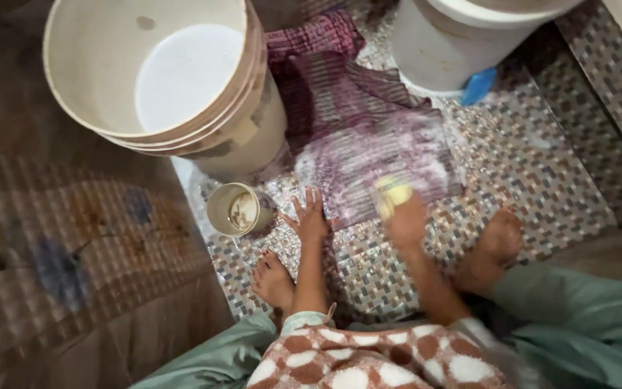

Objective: Washing a piece of patterned cloth by hand on a bathroom floor using soap and water.

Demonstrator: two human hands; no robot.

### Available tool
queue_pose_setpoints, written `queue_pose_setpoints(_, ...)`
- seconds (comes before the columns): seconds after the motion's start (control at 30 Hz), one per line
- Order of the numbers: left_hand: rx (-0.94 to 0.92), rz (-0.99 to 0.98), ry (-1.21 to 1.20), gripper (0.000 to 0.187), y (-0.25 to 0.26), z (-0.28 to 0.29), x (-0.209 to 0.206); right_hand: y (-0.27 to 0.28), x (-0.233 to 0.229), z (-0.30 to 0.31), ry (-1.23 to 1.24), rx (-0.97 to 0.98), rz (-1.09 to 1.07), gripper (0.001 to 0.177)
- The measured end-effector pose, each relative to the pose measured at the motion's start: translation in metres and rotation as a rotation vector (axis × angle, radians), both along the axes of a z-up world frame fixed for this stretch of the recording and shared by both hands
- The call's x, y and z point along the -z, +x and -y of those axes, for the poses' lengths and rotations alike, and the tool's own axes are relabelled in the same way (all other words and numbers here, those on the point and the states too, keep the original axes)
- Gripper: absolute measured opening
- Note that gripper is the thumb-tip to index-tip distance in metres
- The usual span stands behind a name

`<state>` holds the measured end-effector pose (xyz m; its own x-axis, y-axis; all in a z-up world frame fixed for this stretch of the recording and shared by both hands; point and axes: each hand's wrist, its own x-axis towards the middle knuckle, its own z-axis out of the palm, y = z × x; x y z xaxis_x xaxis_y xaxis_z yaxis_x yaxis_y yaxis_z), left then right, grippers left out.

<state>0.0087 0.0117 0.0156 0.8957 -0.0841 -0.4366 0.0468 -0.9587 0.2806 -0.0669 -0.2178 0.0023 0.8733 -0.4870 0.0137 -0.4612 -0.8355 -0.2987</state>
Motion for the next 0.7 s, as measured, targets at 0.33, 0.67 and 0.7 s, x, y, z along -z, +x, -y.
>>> queue_pose_setpoints(0.33, -0.01, 0.073, 0.117, 0.106, -0.003, 0.003, 0.005, 0.031, -0.012, -0.033, -0.341, -0.064, -0.358, 0.1)
queue_pose_setpoints(0.67, -0.032, -0.041, 0.053, 0.112, -0.006, -0.003, -0.019, 0.071, -0.026, 0.104, -0.195, 0.146, -0.085, 0.072)
queue_pose_setpoints(0.7, -0.023, -0.036, 0.053, 0.112, -0.004, 0.002, -0.017, 0.073, -0.022, 0.117, -0.581, 0.0, -0.16, 0.061)
